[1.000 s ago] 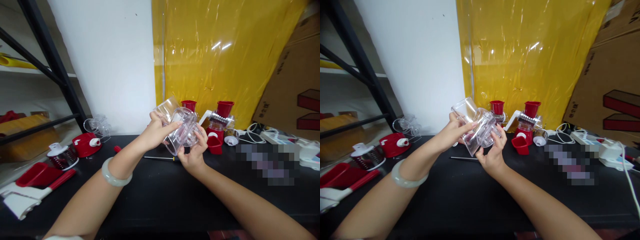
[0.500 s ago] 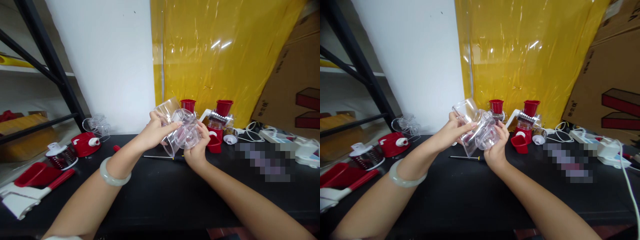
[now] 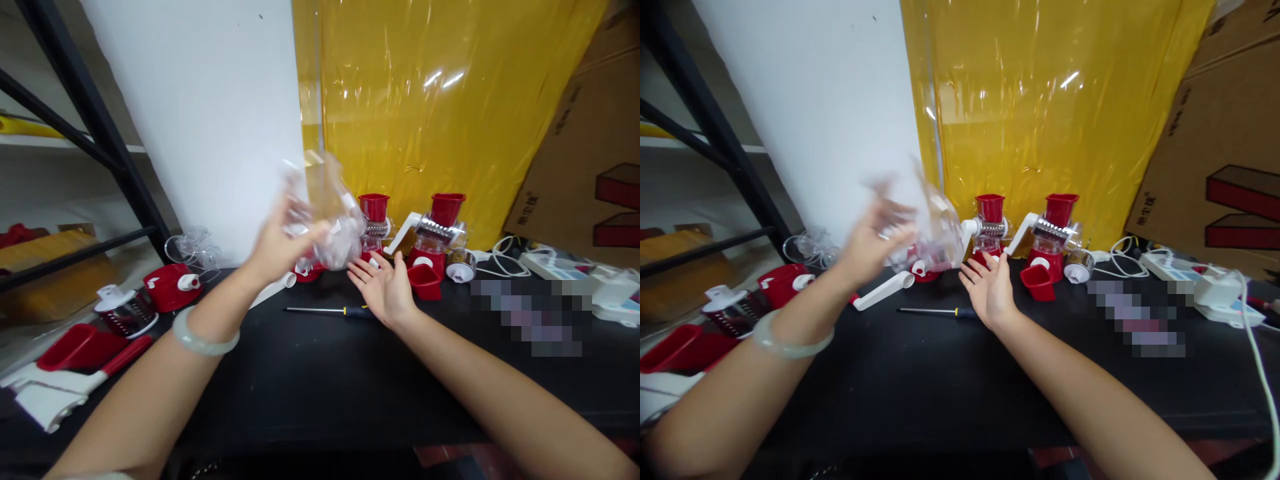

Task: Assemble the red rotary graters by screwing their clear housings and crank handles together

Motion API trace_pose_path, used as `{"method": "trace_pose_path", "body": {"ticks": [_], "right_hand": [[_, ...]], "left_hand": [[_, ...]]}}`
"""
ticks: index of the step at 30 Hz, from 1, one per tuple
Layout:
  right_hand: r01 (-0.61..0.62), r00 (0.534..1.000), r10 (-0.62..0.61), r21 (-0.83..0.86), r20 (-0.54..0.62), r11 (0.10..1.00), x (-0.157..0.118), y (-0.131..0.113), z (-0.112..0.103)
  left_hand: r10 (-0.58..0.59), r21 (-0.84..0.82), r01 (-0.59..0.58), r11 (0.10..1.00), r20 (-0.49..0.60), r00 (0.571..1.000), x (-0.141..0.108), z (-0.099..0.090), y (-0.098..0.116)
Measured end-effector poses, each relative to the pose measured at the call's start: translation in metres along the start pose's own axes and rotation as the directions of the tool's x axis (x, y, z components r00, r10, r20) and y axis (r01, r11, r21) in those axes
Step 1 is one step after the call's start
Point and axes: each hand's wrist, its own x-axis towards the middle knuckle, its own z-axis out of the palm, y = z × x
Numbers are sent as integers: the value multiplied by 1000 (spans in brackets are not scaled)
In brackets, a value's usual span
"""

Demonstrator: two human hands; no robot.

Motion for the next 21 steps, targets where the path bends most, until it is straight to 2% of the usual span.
{"method": "trace_pose_path", "body": {"ticks": [1, 2, 4, 5, 7, 10, 15, 18, 21], "right_hand": [[-59, 998, 58, 31, 25, 998, 0, 1, 0], [-110, 993, 108, 58, 44, 992, 0, 1, 1], [-152, 987, 148, 70, 54, 986, -3, 2, 5], [-150, 987, 147, 61, 57, 987, -5, 2, 8], [-145, 986, 142, 39, 84, 989, -10, 4, 12], [-132, 983, 131, 0, 126, 991, -18, 12, 17], [-80, 990, 91, -102, 110, 992, -25, 32, 11], [1, 999, 6, -170, 40, 985, -19, 37, 3], [112, 992, -123, -269, -22, 956, -16, 36, 0]], "left_hand": [[46, 86, -51, 995, 62, 997, 1, 2, -12], [67, 133, -73, 988, 53, 996, 2, 4, -24], [82, 121, -64, 991, -147, 986, 2, 3, -42], [73, 117, -55, 992, -153, 986, 2, 2, -48], [-6, 108, 12, 994, -61, 998, 0, -1, -56], [-68, -58, 64, 996, -81, 994, -5, -3, -62], [-155, -138, 141, 980, -93, 984, -14, -10, -66], [-190, -192, 168, 967, -102, 976, -20, -20, -65], [-175, -182, 157, 971, -85, 981, -27, -25, -66]]}}
